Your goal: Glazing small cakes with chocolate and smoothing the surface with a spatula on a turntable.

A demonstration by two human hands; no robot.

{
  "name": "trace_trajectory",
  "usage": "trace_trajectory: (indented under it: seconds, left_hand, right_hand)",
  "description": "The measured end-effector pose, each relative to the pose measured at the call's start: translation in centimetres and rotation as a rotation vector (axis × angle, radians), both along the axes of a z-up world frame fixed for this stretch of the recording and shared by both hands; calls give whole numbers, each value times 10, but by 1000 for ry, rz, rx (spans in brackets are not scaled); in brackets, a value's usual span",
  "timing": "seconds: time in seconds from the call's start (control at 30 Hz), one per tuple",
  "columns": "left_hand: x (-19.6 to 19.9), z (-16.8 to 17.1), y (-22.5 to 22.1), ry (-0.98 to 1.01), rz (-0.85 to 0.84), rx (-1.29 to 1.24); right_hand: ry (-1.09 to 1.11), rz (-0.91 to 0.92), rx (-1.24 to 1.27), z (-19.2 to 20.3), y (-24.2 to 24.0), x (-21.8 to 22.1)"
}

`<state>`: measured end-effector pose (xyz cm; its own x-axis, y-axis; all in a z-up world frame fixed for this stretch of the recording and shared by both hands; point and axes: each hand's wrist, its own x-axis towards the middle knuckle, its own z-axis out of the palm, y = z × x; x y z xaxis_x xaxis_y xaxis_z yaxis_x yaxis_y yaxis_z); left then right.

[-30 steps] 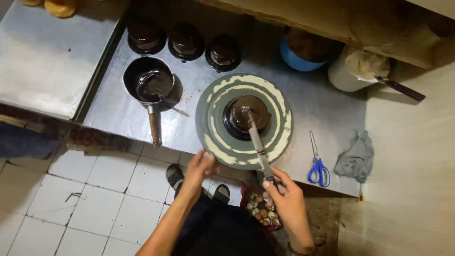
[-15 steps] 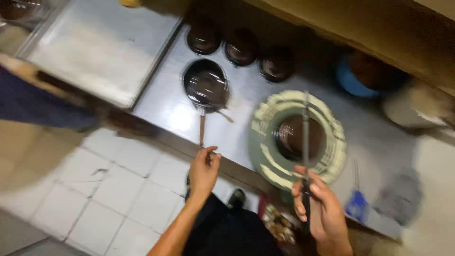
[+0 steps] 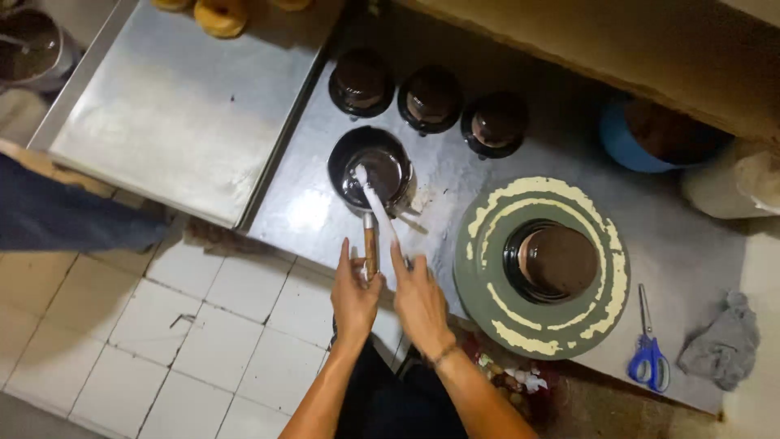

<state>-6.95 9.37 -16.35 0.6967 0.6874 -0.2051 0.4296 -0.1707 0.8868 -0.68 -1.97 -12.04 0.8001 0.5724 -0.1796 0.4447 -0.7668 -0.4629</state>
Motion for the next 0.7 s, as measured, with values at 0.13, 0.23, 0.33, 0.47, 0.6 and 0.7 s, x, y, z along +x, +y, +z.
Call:
trace_trajectory:
  seconds: [0.13,0.23,0.33,0.47,0.6,0.7]
  left_hand:
    - [-3,6,2,-46,28,-97]
    - [-4,4,2,-54,31,-90]
    - [-8,2,-4,-42,9,126]
    - [-3,40,-30,-76,44,230]
    - [12,59,-66,-165,-114,301]
    - [28,69,-85,-270,-358,350]
  right_hand:
    - [-30,55,-45,12,-51,-35]
    - [141,-9,-97,23,-80,-50]
    - [172,-72,-71,-9,-100,-58]
    - [-40,-53,168,-39,-101,-43]
    - [28,-110,267,-34,-117,-41]
    - [-46,-71,170,-20,-153,-58]
